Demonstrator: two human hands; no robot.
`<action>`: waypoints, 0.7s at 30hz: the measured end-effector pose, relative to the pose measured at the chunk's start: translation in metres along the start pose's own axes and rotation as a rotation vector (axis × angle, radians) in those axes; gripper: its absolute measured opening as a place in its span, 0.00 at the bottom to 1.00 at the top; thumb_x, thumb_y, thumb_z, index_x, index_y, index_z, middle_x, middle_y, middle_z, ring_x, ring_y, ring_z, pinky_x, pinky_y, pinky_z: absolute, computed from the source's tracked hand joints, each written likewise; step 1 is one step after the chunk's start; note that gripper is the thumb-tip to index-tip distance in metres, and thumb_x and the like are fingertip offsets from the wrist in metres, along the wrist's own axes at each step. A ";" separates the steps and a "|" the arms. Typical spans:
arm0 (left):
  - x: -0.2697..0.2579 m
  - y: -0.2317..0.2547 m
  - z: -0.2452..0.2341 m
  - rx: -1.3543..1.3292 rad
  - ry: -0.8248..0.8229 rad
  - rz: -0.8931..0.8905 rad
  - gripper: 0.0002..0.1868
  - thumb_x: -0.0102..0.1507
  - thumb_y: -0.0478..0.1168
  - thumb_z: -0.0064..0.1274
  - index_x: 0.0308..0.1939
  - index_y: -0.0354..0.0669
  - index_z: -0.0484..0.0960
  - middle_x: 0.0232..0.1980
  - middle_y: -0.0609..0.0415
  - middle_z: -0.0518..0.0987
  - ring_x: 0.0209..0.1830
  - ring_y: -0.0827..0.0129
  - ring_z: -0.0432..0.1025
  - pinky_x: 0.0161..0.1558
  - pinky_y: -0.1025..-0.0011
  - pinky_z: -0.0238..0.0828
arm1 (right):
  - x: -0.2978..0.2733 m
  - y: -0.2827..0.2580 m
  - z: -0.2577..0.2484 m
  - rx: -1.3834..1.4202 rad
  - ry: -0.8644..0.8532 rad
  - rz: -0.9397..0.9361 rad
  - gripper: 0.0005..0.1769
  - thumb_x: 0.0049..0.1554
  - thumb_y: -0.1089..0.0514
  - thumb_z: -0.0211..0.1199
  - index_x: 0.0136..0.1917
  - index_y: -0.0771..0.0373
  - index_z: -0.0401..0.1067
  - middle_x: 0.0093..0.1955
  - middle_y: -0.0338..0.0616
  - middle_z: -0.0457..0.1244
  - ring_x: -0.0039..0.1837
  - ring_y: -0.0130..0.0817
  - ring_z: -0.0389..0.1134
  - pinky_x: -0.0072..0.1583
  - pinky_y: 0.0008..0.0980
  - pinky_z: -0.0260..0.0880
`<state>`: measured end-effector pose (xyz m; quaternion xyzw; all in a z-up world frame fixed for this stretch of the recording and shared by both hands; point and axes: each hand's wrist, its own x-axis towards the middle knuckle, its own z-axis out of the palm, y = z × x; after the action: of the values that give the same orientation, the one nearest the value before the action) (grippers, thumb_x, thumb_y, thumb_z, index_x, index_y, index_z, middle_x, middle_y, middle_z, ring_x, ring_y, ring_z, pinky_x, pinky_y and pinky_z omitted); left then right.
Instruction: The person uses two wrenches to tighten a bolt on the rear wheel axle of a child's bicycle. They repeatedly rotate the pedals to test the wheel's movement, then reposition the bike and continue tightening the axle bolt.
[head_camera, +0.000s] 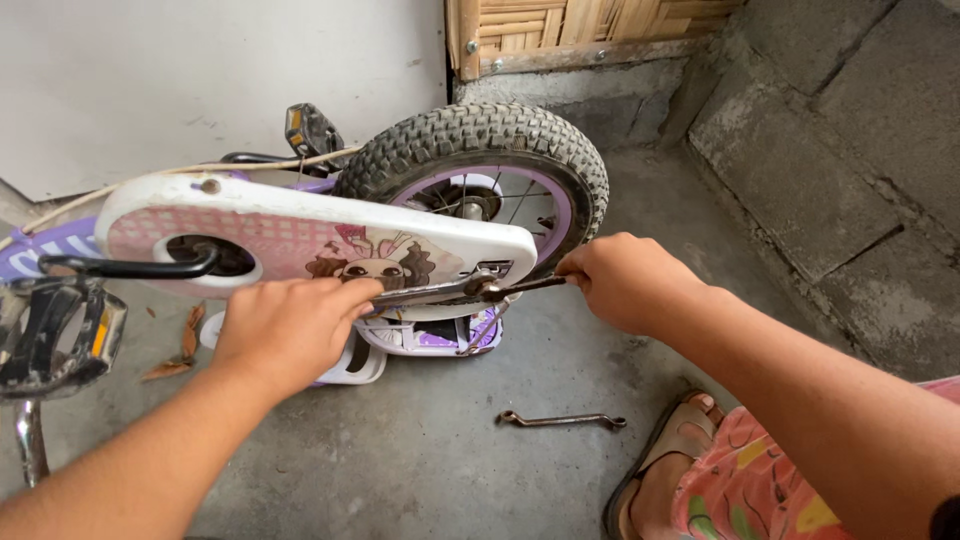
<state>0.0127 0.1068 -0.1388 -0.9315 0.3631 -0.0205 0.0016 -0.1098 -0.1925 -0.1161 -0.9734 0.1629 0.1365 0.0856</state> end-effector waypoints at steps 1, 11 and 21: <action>0.000 0.003 -0.001 0.015 -0.026 -0.022 0.16 0.65 0.55 0.46 0.55 0.76 0.82 0.42 0.62 0.85 0.40 0.58 0.80 0.39 0.57 0.76 | 0.001 0.001 0.001 0.004 -0.007 0.007 0.19 0.60 0.57 0.55 0.61 0.44 0.77 0.56 0.44 0.71 0.57 0.49 0.72 0.60 0.46 0.72; 0.021 0.000 -0.035 -0.086 -0.320 -0.019 0.18 0.64 0.58 0.48 0.56 0.70 0.82 0.49 0.56 0.85 0.51 0.54 0.78 0.51 0.52 0.75 | -0.005 0.000 0.001 0.022 -0.016 0.044 0.20 0.61 0.57 0.53 0.63 0.41 0.77 0.54 0.46 0.71 0.56 0.50 0.72 0.59 0.45 0.73; 0.072 0.055 -0.146 0.308 -0.365 0.113 0.18 0.63 0.47 0.59 0.56 0.75 0.85 0.53 0.62 0.85 0.55 0.61 0.78 0.54 0.58 0.76 | -0.003 -0.001 -0.002 -0.008 0.032 -0.009 0.18 0.61 0.55 0.55 0.62 0.42 0.77 0.55 0.43 0.71 0.57 0.49 0.72 0.59 0.46 0.72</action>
<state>0.0229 0.0194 0.0087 -0.8868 0.4007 0.0933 0.2104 -0.1116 -0.1910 -0.1128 -0.9765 0.1594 0.1210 0.0798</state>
